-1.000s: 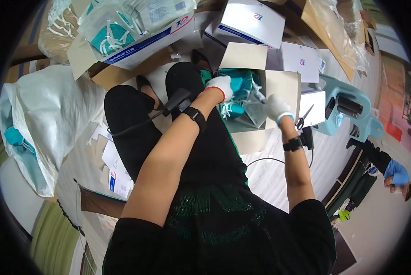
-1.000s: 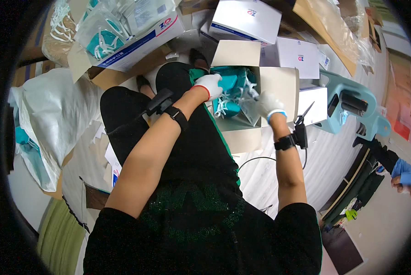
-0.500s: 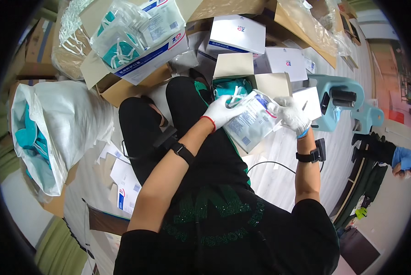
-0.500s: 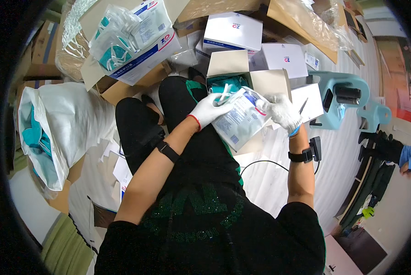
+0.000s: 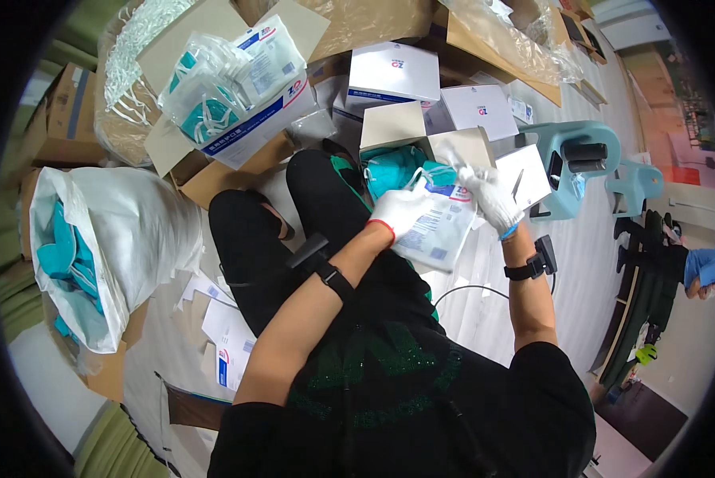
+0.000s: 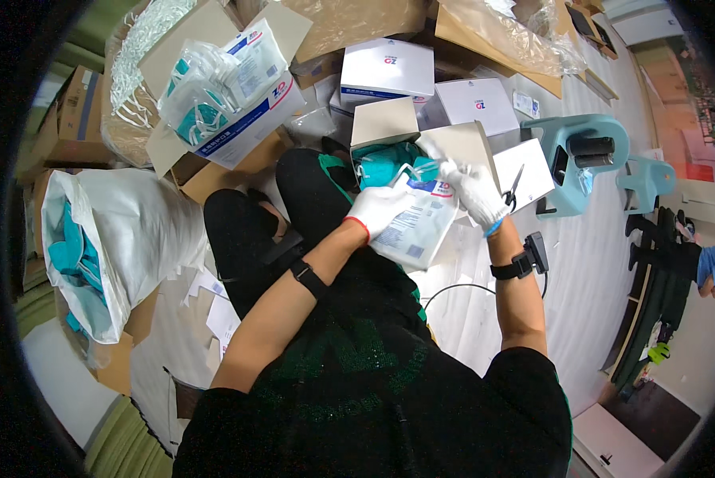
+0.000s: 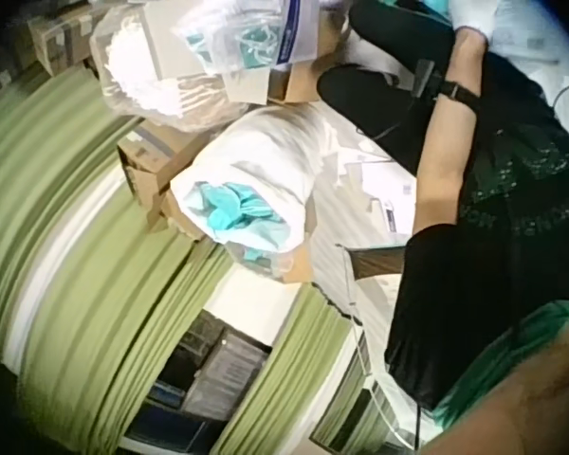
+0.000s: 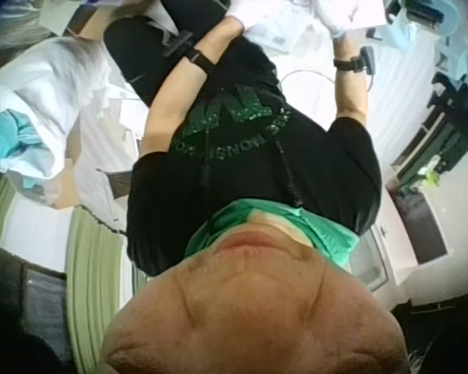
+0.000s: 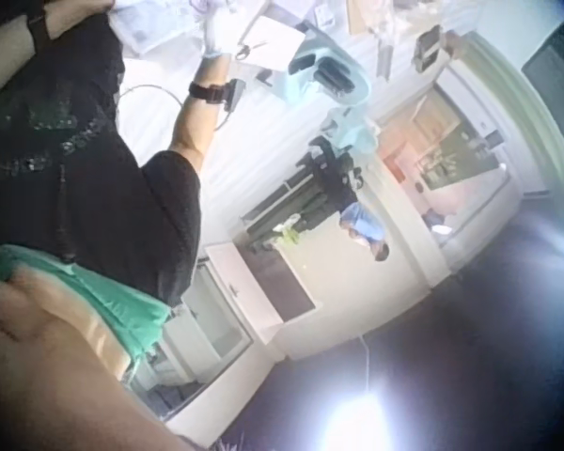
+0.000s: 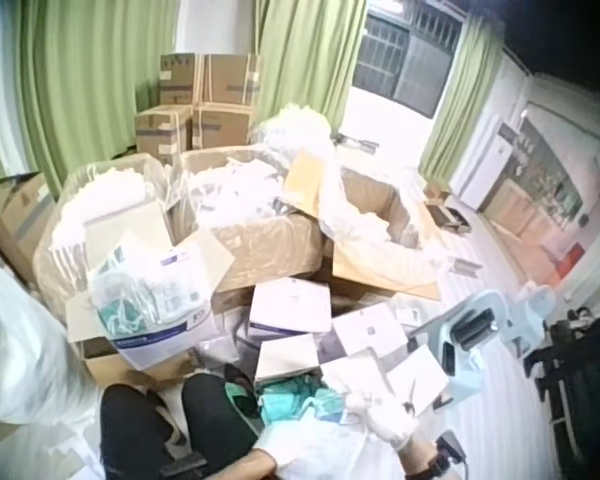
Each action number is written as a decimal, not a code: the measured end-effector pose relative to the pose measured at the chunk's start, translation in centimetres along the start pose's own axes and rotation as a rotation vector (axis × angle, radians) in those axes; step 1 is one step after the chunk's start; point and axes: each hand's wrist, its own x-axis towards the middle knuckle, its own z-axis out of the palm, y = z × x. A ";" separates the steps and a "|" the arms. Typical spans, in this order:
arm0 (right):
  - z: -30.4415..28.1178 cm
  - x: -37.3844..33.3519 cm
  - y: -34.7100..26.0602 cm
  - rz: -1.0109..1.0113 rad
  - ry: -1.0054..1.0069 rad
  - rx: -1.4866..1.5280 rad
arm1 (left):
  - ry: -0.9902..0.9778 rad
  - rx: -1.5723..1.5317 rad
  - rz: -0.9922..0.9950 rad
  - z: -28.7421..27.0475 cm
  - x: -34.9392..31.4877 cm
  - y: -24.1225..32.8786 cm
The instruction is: The recorder is packing individual medical masks into cardboard boxes and organizing them into larger containers.
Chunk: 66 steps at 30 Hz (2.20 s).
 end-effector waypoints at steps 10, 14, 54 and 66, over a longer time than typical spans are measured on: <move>1.7 1.1 4.9 -0.230 0.566 0.730 | 0.362 -0.519 -0.002 3.7 0.7 0.2; 1.8 -4.8 -1.7 -0.370 0.336 0.090 | -0.005 -0.837 -0.155 1.4 1.8 -2.2; 4.0 0.5 11.6 -0.058 0.579 -0.335 | 0.221 -0.731 -0.213 -4.6 0.4 -4.5; 2.7 0.1 12.4 -0.118 0.592 -0.277 | 0.181 -0.614 -0.194 -3.6 1.3 -4.8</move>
